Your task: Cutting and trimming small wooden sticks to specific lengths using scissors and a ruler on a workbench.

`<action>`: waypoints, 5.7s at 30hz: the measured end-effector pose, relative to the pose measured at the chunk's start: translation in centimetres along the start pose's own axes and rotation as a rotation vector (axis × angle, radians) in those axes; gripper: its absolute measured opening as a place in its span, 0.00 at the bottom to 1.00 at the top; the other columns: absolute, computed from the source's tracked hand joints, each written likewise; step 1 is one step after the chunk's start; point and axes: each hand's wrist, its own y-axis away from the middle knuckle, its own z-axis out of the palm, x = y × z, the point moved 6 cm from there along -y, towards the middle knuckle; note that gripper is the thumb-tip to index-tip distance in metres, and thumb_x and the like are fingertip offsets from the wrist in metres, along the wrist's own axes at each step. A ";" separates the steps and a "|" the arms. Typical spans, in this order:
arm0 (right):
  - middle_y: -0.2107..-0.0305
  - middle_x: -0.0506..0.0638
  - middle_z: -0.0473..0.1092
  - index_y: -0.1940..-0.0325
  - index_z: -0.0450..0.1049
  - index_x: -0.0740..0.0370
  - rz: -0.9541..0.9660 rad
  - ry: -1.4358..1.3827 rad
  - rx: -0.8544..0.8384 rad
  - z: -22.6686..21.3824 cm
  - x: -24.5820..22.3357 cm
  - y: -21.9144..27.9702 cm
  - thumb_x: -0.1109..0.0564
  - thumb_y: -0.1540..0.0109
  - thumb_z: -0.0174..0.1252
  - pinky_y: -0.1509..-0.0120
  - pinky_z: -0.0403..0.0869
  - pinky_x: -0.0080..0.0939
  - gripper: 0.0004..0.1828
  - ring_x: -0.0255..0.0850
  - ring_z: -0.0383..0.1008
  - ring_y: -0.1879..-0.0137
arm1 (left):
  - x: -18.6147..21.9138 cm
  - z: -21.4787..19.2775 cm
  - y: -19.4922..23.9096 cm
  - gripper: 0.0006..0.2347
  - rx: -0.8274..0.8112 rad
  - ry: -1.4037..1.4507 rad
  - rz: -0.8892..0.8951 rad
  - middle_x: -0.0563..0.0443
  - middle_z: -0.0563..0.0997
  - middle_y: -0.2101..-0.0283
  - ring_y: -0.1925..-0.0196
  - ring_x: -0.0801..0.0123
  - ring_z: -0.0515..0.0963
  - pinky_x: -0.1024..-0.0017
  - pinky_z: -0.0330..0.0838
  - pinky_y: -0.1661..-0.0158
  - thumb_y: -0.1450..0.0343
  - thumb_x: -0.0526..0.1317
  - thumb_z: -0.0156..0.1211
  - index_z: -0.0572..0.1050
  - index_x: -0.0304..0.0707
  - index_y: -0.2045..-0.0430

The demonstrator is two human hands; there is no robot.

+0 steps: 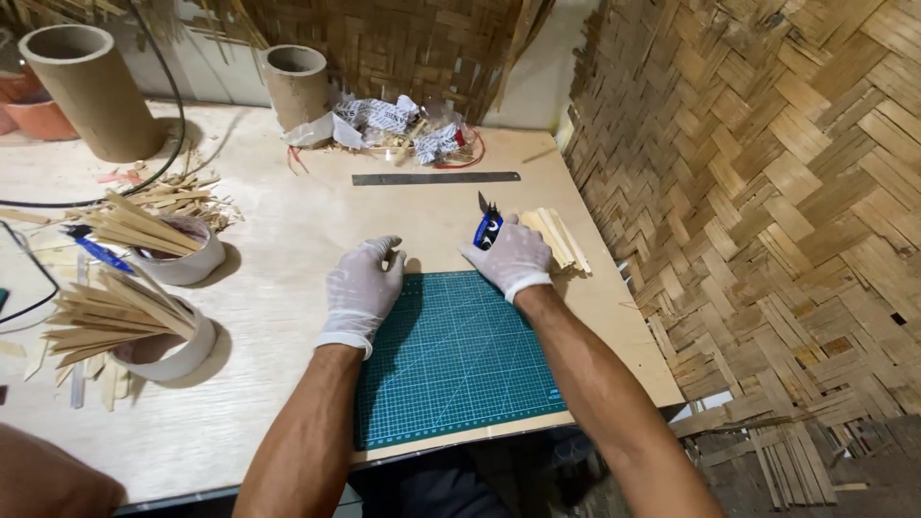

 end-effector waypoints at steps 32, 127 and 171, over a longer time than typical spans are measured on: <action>0.56 0.54 0.76 0.43 0.74 0.41 -0.330 -0.238 -0.012 5.6 -12.6 -1.1 0.37 0.45 0.57 0.35 0.74 0.57 0.27 0.56 0.75 0.40 | -2.2 -3.5 -1.4 0.11 0.123 0.058 -0.224 0.53 0.86 0.66 0.56 0.54 0.85 0.52 0.79 0.56 0.29 0.45 0.58 0.82 0.57 0.55; 0.77 0.39 0.78 0.54 0.80 0.36 0.064 -0.741 0.482 1.6 17.2 -7.0 0.49 0.44 0.69 0.56 0.76 0.33 0.14 0.32 0.78 0.67 | 9.3 2.6 1.3 0.34 -0.029 0.548 0.123 0.39 0.76 0.40 0.41 0.50 0.79 0.53 0.72 0.39 0.35 0.19 0.54 0.67 0.49 0.32; 0.73 0.50 0.75 0.45 0.75 0.63 -0.285 -1.438 -0.140 6.4 4.2 -0.5 0.63 0.55 0.79 0.69 0.79 0.30 0.35 0.33 0.76 0.71 | 6.3 3.8 1.3 0.05 -0.035 1.107 -0.559 0.46 0.78 0.72 0.76 0.65 0.83 0.73 0.80 0.70 0.33 0.29 0.68 0.79 0.30 0.68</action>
